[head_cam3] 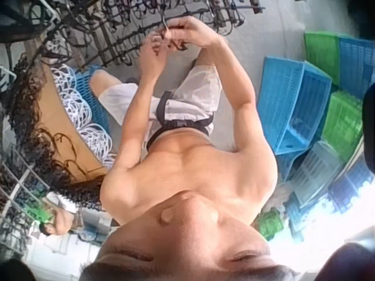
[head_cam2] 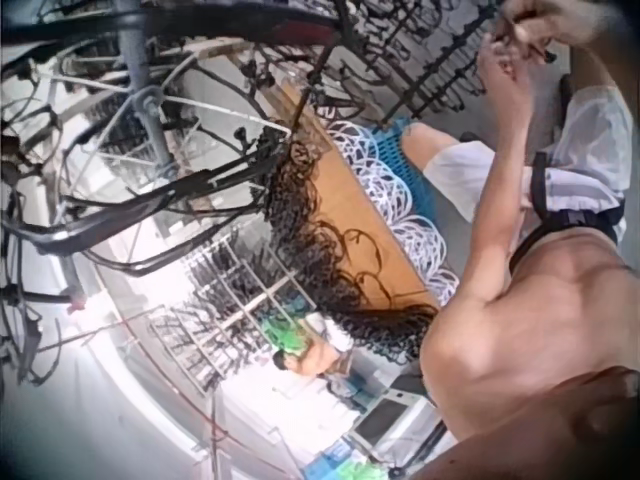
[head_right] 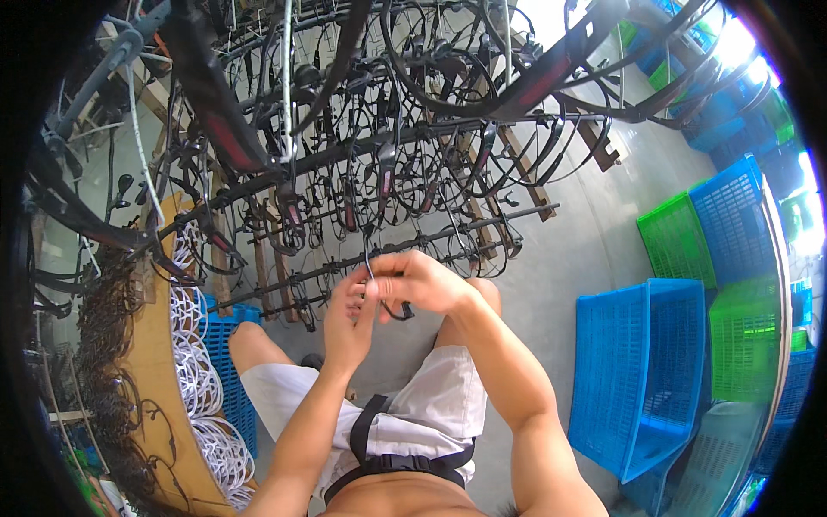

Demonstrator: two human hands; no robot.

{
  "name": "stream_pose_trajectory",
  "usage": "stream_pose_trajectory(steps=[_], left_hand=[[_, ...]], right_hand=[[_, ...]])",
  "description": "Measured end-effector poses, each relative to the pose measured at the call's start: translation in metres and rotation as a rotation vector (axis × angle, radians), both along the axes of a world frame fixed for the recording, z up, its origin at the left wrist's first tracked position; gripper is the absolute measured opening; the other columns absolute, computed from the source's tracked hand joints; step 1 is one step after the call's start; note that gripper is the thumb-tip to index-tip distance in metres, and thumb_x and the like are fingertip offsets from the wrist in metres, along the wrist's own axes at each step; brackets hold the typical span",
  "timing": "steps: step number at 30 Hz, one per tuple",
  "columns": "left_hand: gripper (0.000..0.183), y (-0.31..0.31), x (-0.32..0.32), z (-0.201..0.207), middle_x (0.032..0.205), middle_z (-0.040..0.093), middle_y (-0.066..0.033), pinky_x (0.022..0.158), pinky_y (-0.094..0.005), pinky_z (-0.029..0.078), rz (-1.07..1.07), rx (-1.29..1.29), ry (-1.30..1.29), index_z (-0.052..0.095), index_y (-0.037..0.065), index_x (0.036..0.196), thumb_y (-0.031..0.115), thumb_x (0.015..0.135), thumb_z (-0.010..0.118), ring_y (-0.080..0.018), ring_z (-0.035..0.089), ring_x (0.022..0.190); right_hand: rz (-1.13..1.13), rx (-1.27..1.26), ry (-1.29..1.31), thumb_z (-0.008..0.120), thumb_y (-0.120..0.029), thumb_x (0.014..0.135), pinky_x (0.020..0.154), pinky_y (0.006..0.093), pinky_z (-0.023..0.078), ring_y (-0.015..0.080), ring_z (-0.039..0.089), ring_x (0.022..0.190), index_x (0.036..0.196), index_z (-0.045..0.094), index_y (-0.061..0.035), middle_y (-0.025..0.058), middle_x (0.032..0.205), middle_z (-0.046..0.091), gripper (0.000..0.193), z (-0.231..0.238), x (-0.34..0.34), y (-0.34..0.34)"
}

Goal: The person repeatedly picks up black cable loops from a table and hangs them onto a metal rack. They handle the cables one at a time, arranging them in rows on the rack.

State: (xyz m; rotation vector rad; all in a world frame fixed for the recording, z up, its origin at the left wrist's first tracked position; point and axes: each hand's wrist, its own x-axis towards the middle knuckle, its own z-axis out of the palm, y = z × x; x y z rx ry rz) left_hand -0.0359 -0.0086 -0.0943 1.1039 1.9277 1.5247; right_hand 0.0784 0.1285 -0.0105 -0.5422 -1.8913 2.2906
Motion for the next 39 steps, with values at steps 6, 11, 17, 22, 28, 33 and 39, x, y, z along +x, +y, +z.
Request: stream_pose_trajectory(steps=[6,11,17,22,28,33,39], left_hand=[[0.013,0.005,0.006,0.001,0.072,0.064,-0.0130,0.057,-0.0304,0.048,-0.021,-0.106,0.062,0.063,-0.001,0.092,0.011,0.088,0.062,-0.0212,0.062,0.059],[0.011,0.003,0.006,-0.005,0.073,0.064,-0.0136,0.057,-0.0300,0.049,-0.012,-0.073,0.054,0.063,-0.001,0.092,0.009,0.087,0.063,-0.0217,0.062,0.060],[0.012,0.004,0.009,-0.008,0.070,0.064,-0.0065,0.057,-0.0247,0.046,0.006,-0.064,0.041,0.063,-0.001,0.091,0.010,0.088,0.063,-0.0103,0.057,0.060],[0.012,0.004,0.009,-0.009,0.070,0.065,-0.0064,0.058,-0.0246,0.047,0.009,-0.082,0.050,0.062,-0.001,0.090,0.011,0.088,0.062,-0.0101,0.058,0.061],[0.012,0.005,0.009,-0.012,0.071,0.065,-0.0059,0.059,-0.0241,0.047,0.017,-0.087,0.026,0.063,-0.001,0.090,0.012,0.089,0.062,-0.0098,0.059,0.062],[0.014,0.005,0.009,-0.007,0.073,0.067,-0.0064,0.060,-0.0244,0.048,0.015,-0.111,0.042,0.063,-0.001,0.092,0.013,0.090,0.061,-0.0103,0.061,0.063],[0.015,0.004,0.009,-0.007,0.073,0.068,-0.0071,0.060,-0.0247,0.048,0.012,-0.122,0.044,0.064,-0.001,0.092,0.014,0.090,0.061,-0.0115,0.062,0.064]], right_hand=[[-0.356,-0.060,-0.288,0.054,-0.031,0.095,0.051,0.0239,0.045,0.0110,0.059,0.057,0.108,0.061,-0.0016,0.0002,0.071,0.055,0.033,-0.036,-0.037,0.033],[-0.394,-0.072,-0.168,0.059,-0.027,0.092,0.043,0.0223,0.040,0.0099,0.056,0.049,0.101,0.062,0.0002,-0.0006,0.067,0.053,0.028,-0.062,-0.037,0.039],[-0.376,-0.102,-0.127,0.062,-0.025,0.090,0.044,0.0236,0.041,0.0109,0.056,0.049,0.101,0.062,0.0004,0.0006,0.069,0.056,0.028,-0.061,-0.042,0.042],[-0.576,-0.257,-0.035,0.061,-0.028,0.091,0.048,0.0230,0.043,0.0115,0.055,0.050,0.112,0.059,0.0001,0.0001,0.069,0.055,0.035,-0.069,-0.036,0.045],[-0.461,-0.205,-0.068,0.055,-0.024,0.094,0.048,0.0244,0.045,0.0127,0.055,0.050,0.115,0.058,-0.0022,0.0014,0.070,0.055,0.030,-0.063,-0.035,0.044],[-0.466,-0.217,-0.067,0.057,-0.027,0.093,0.046,0.0255,0.043,0.0130,0.055,0.048,0.107,0.062,-0.0021,0.0016,0.069,0.054,0.029,-0.065,-0.038,0.046],[-0.402,-0.194,-0.076,0.057,-0.028,0.093,0.046,0.0254,0.042,0.0128,0.054,0.048,0.107,0.061,-0.0021,0.0015,0.068,0.053,0.030,-0.063,-0.039,0.046]])
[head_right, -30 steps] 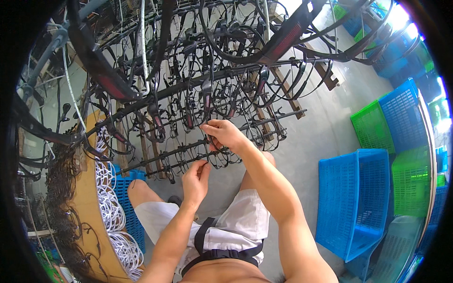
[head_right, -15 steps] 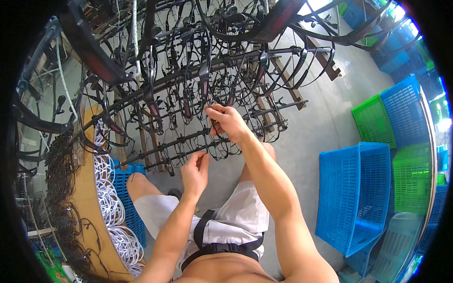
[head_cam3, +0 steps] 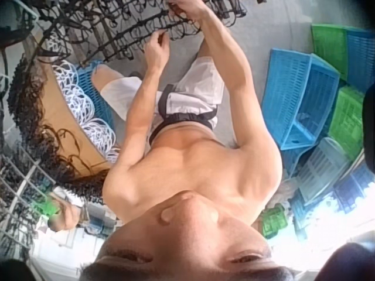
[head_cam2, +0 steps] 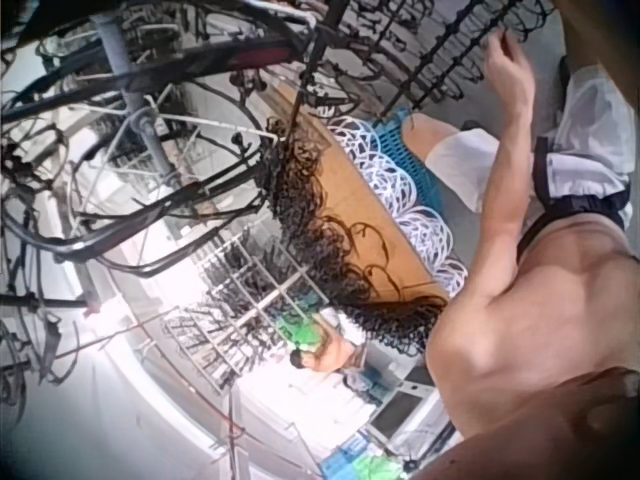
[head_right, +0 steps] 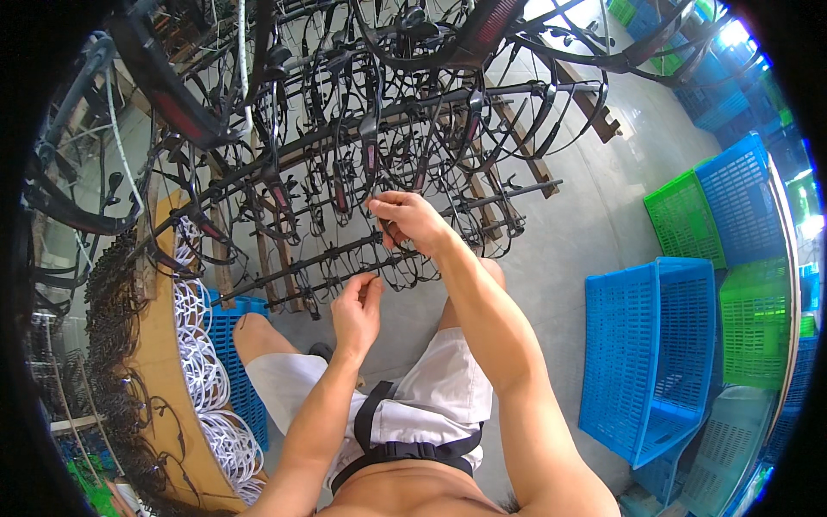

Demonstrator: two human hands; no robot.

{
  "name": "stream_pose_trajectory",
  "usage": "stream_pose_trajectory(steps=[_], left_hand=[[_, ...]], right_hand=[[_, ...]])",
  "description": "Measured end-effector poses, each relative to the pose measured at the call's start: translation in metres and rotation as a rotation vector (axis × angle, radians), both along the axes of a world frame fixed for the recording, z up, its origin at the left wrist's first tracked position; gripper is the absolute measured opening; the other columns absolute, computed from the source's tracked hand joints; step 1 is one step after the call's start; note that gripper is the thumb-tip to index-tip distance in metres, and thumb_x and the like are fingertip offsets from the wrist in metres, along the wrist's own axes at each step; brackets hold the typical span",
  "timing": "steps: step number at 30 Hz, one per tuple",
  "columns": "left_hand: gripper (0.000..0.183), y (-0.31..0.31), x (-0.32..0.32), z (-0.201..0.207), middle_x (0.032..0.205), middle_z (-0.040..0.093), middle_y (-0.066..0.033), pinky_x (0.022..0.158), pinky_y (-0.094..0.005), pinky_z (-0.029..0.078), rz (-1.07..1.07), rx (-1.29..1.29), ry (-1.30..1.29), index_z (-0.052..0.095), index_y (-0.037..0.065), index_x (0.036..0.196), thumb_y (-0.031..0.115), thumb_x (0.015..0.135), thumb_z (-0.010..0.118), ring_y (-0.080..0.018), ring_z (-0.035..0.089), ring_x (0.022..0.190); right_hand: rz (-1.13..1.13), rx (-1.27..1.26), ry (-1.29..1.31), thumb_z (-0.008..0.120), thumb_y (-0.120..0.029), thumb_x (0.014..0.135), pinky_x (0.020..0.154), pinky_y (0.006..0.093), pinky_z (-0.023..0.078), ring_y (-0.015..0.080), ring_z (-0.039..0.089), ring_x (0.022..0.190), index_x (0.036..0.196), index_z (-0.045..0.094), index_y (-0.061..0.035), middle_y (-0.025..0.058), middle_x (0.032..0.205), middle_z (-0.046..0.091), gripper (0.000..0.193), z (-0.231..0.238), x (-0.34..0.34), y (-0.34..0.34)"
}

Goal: The person repeatedly picks up black cable loops from a table and hangs them onto a metal rack. They handle the cables one at a time, arranging them in rows on the rack.

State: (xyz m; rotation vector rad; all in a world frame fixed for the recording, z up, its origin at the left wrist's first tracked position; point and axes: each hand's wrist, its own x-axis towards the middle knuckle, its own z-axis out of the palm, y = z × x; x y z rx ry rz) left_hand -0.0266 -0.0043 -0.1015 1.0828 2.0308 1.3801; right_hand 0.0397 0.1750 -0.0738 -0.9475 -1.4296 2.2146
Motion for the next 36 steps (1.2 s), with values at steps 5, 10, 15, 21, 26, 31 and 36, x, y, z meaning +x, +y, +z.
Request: stream_pose_trajectory(steps=[5,10,15,21,26,31,36], left_hand=[[0.015,-0.001,0.001,0.000,0.073,0.067,-0.0071,0.060,-0.0250,0.048,0.004,0.006,-0.015,0.064,-0.001,0.092,0.014,0.090,0.061,-0.0118,0.062,0.064],[0.016,-0.001,0.000,-0.002,0.072,0.067,-0.0067,0.061,-0.0244,0.048,0.004,-0.002,-0.023,0.064,-0.001,0.093,0.015,0.090,0.062,-0.0110,0.062,0.064],[0.015,0.003,0.000,0.000,0.074,0.067,-0.0061,0.062,-0.0235,0.048,0.054,0.070,-0.032,0.064,-0.001,0.095,0.014,0.091,0.061,-0.0098,0.061,0.065],[0.014,0.005,0.005,0.002,0.078,0.067,-0.0056,0.067,-0.0225,0.048,0.091,0.073,-0.118,0.063,-0.001,0.096,0.011,0.091,0.059,-0.0090,0.060,0.071],[0.014,0.003,0.004,0.000,0.078,0.067,-0.0044,0.067,-0.0220,0.048,0.102,0.096,-0.129,0.063,-0.001,0.097,0.011,0.092,0.059,-0.0079,0.059,0.071],[0.014,0.001,0.007,-0.003,0.078,0.067,-0.0045,0.066,-0.0223,0.048,0.086,0.092,-0.132,0.064,0.000,0.097,0.012,0.091,0.060,-0.0074,0.060,0.070],[0.015,0.005,0.006,-0.007,0.077,0.068,-0.0064,0.065,-0.0231,0.049,0.070,0.101,-0.075,0.065,0.000,0.096,0.013,0.090,0.061,-0.0085,0.062,0.069]], right_hand=[[-0.066,-0.043,0.070,0.055,-0.027,0.095,0.047,0.0249,0.043,0.0122,0.053,0.048,0.110,0.060,-0.0013,0.0015,0.069,0.053,0.030,-0.003,0.004,-0.001],[-0.122,-0.005,0.058,0.057,-0.027,0.094,0.047,0.0240,0.043,0.0113,0.052,0.048,0.109,0.061,0.0001,0.0005,0.068,0.052,0.032,-0.005,0.006,-0.005],[-0.125,0.150,-0.048,0.060,-0.027,0.092,0.050,0.0235,0.045,0.0102,0.056,0.054,0.108,0.062,0.0017,0.0014,0.070,0.056,0.033,0.001,0.017,-0.014],[-0.090,0.129,-0.137,0.061,-0.027,0.091,0.054,0.0230,0.050,0.0119,0.063,0.062,0.105,0.061,0.0037,0.0050,0.072,0.062,0.034,0.025,0.035,-0.028],[-0.136,0.142,-0.158,0.060,-0.026,0.092,0.053,0.0231,0.049,0.0126,0.062,0.059,0.104,0.061,0.0042,0.0060,0.071,0.062,0.032,0.026,0.036,-0.031],[-0.178,0.107,-0.152,0.060,-0.024,0.092,0.053,0.0237,0.050,0.0120,0.059,0.055,0.102,0.061,0.0042,0.0053,0.070,0.060,0.031,0.030,0.035,-0.028],[-0.219,0.178,-0.148,0.060,-0.024,0.092,0.052,0.0249,0.048,0.0114,0.060,0.060,0.102,0.061,0.0040,0.0031,0.071,0.057,0.030,0.021,0.040,-0.020]])
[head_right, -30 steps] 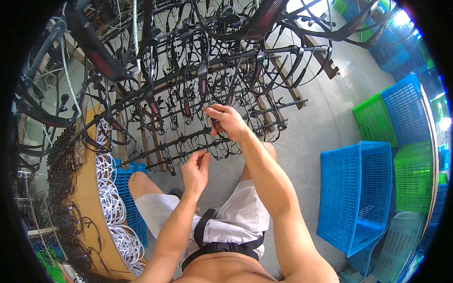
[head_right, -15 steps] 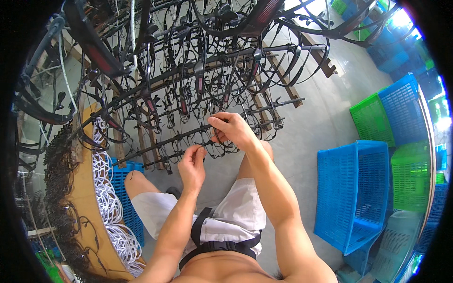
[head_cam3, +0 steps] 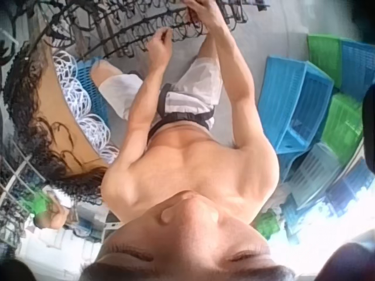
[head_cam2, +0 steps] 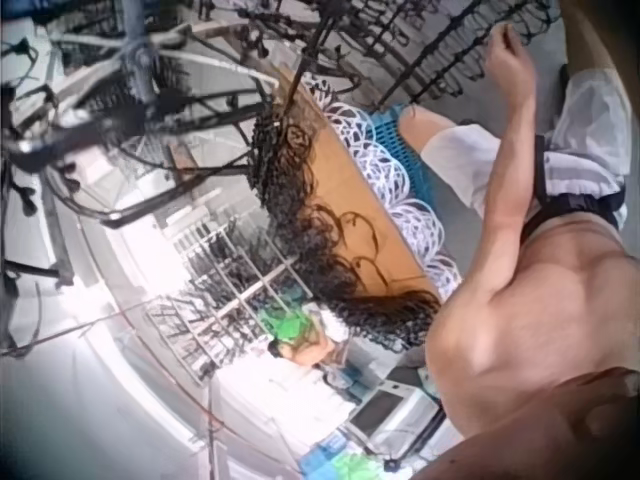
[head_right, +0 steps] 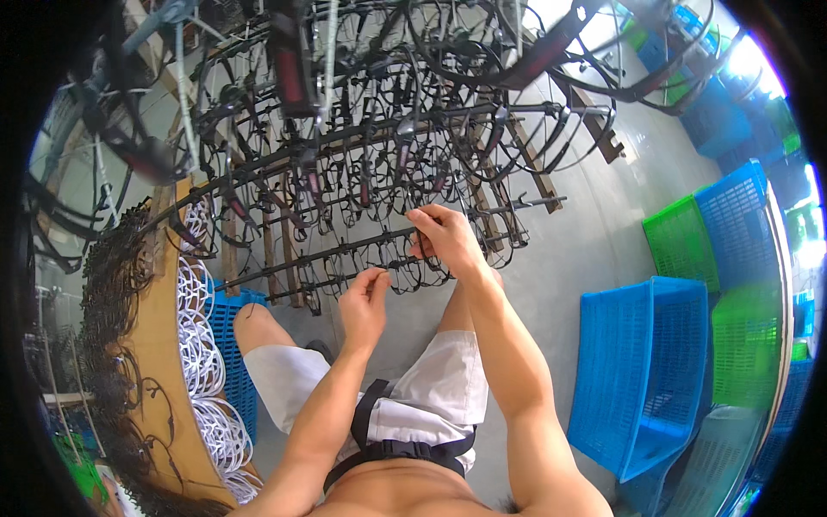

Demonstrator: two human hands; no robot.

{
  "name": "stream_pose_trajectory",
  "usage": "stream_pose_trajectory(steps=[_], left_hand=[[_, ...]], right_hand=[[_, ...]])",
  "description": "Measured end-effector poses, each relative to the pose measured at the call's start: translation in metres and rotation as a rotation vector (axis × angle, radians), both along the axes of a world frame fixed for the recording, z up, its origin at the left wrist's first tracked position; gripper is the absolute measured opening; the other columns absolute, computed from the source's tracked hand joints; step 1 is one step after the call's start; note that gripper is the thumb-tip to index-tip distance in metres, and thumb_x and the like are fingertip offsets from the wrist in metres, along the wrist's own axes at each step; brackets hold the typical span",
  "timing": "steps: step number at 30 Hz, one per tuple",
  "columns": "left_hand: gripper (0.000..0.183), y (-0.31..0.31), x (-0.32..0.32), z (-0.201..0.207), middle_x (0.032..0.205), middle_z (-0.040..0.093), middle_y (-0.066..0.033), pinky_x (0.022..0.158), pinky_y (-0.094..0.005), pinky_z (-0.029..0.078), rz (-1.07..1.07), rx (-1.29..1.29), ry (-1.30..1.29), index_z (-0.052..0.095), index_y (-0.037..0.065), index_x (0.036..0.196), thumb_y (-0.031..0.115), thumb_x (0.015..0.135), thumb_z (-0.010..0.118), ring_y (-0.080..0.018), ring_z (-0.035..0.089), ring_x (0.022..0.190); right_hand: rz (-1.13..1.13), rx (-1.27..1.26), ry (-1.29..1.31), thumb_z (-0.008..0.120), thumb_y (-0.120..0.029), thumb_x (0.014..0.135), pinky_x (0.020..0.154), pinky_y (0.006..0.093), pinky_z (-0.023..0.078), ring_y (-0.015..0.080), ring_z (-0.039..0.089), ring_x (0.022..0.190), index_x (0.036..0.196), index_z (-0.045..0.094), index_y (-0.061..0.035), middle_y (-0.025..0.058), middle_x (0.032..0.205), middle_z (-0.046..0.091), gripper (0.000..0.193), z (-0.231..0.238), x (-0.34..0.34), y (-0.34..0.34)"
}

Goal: The person repeatedly picks up black cable loops from a table and hangs them onto a metal rack. They handle the cables one at a time, arranging them in rows on the rack.

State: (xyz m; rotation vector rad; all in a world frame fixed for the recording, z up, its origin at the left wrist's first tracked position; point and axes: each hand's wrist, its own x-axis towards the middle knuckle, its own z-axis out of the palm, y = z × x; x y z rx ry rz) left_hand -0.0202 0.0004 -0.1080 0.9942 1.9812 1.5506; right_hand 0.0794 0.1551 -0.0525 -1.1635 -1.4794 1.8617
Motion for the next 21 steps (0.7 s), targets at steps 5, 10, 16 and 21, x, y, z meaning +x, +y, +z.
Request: stream_pose_trajectory(steps=[5,10,16,21], left_hand=[[0.021,-0.034,-0.009,0.004,0.084,0.067,-0.0162,0.065,-0.0448,0.051,-0.073,-0.125,0.203,0.060,0.007,0.106,0.018,0.089,0.058,-0.0375,0.065,0.075],[0.026,-0.146,-0.094,0.092,0.081,0.066,-0.0107,0.062,-0.0322,0.051,0.059,-0.019,0.178,0.057,0.005,0.106,0.023,0.088,0.064,-0.0201,0.063,0.064],[0.041,-0.357,-0.212,0.143,0.120,0.054,-0.0167,0.096,-0.0443,0.038,0.934,-1.147,0.740,0.057,0.001,0.108,0.035,0.084,0.064,-0.0304,0.047,0.116],[0.031,-0.415,-0.212,0.115,0.114,0.056,-0.0111,0.101,-0.0479,0.030,0.617,-1.280,0.487,0.060,0.008,0.103,0.030,0.082,0.065,-0.0295,0.045,0.116]], right_hand=[[0.062,0.097,0.013,0.061,-0.023,0.090,0.062,0.0256,0.048,0.0124,0.061,0.068,0.124,0.053,0.0002,0.0060,0.084,0.062,0.042,0.008,-0.010,-0.019],[-0.099,1.175,-0.621,0.061,-0.019,0.086,0.100,0.0414,0.036,0.0334,0.045,0.118,0.134,0.042,-0.0017,0.0208,0.130,0.043,0.055,-0.009,0.016,-0.055],[0.254,1.075,-0.211,0.062,-0.001,0.078,0.093,0.0432,0.040,0.0350,0.047,0.109,0.122,0.049,0.0011,0.0201,0.117,0.049,0.046,-0.009,-0.039,-0.163],[0.798,0.753,0.117,0.064,0.002,0.076,0.075,0.0355,0.048,0.0304,0.057,0.083,0.105,0.057,0.0016,0.0165,0.093,0.056,0.030,0.020,-0.104,-0.238]])
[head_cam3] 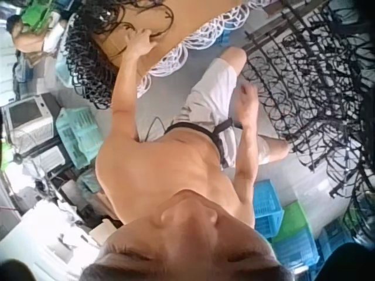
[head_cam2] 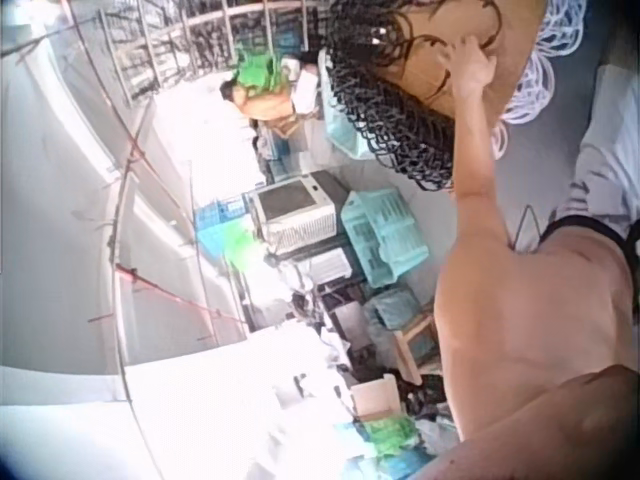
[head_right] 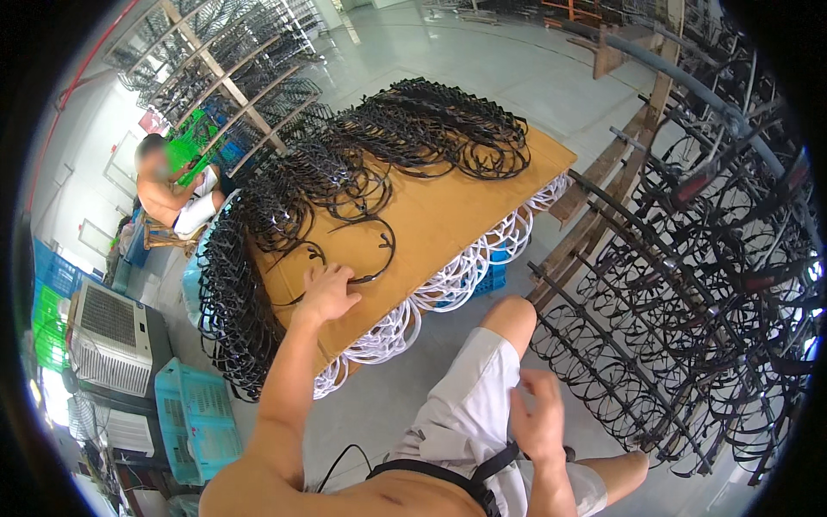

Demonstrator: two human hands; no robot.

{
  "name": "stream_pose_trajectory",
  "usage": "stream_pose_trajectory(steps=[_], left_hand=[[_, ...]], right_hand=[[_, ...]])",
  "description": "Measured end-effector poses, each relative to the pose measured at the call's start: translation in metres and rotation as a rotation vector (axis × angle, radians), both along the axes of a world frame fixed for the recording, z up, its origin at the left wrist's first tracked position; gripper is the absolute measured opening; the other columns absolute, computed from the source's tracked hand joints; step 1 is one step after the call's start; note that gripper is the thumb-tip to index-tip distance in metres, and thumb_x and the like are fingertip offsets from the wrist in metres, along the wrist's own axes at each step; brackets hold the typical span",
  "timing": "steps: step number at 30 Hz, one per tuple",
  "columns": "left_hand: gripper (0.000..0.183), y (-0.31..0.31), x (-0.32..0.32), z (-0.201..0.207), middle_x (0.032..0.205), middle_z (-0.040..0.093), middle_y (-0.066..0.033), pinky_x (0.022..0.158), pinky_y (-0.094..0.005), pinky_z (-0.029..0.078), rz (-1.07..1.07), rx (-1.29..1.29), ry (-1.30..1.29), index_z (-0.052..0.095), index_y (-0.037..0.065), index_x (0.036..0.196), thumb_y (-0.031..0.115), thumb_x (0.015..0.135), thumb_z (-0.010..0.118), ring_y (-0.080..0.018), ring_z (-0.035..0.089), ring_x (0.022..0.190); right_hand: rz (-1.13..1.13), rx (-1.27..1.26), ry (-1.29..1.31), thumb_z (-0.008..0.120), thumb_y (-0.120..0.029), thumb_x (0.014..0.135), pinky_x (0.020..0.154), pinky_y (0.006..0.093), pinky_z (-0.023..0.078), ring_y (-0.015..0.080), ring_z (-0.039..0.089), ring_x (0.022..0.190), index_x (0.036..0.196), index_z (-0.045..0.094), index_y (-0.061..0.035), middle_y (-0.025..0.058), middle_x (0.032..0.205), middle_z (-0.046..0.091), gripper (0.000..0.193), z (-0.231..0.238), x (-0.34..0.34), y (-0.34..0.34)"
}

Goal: The person repeatedly picks up black cable loops from a table and hangs them onto a metal rack. They handle the cables one at a time, arranging them in rows on the rack.

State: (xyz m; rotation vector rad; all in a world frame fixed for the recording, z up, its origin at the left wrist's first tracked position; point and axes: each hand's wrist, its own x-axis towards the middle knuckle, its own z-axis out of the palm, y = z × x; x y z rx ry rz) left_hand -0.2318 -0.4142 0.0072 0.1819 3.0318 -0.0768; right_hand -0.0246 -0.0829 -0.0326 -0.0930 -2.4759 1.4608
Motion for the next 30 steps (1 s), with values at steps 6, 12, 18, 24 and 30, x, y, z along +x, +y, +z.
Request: stream_pose_trajectory(steps=[6,12,18,24,30], left_hand=[[0.013,0.036,0.033,0.028,0.092,0.062,-0.0124,0.078,-0.0406,0.045,-0.414,0.586,-0.257,0.063,0.010,0.097,0.014,0.086,0.061,-0.0334,0.058,0.090],[0.022,0.087,0.065,0.054,0.090,0.061,-0.0125,0.075,-0.0384,0.046,-1.126,0.952,-0.724,0.062,0.004,0.106,0.008,0.084,0.064,-0.0313,0.058,0.086],[0.039,0.147,0.047,0.014,0.105,0.057,-0.0106,0.086,-0.0333,0.042,-1.101,1.040,-0.469,0.058,0.002,0.112,0.005,0.075,0.071,-0.0261,0.054,0.097],[0.023,0.255,0.093,-0.069,0.086,0.061,-0.0029,0.067,-0.0239,0.048,-0.585,1.348,-0.592,0.058,0.003,0.109,0.011,0.088,0.063,-0.0104,0.057,0.073],[0.032,0.339,0.145,-0.098,0.087,0.067,-0.0127,0.061,-0.0304,0.051,-0.608,1.242,-0.522,0.056,0.001,0.113,0.016,0.087,0.064,-0.0188,0.064,0.065]], right_hand=[[0.381,0.161,0.208,0.072,-0.013,0.077,0.088,0.0416,0.047,0.0359,0.054,0.106,0.118,0.056,-0.0038,0.0182,0.118,0.053,0.045,0.057,-0.070,-0.037],[1.065,-0.263,-0.093,0.068,-0.021,0.085,0.090,0.0379,0.047,0.0284,0.061,0.098,0.123,0.053,0.0019,0.0162,0.107,0.062,0.047,0.062,-0.065,0.012],[0.677,-0.900,-0.509,0.058,-0.012,0.093,0.061,0.0252,0.050,0.0118,0.061,0.068,0.107,0.054,0.0010,0.0062,0.084,0.062,0.020,0.048,0.018,0.056],[-0.280,-1.314,0.141,0.056,-0.012,0.093,0.054,0.0284,0.052,0.0179,0.060,0.065,0.102,0.053,-0.0025,0.0100,0.082,0.061,0.013,0.037,0.058,0.122],[-0.508,-1.131,0.063,0.056,-0.014,0.093,0.061,0.0287,0.051,0.0162,0.060,0.068,0.107,0.053,0.0001,0.0103,0.086,0.062,0.020,0.016,0.034,0.143]])
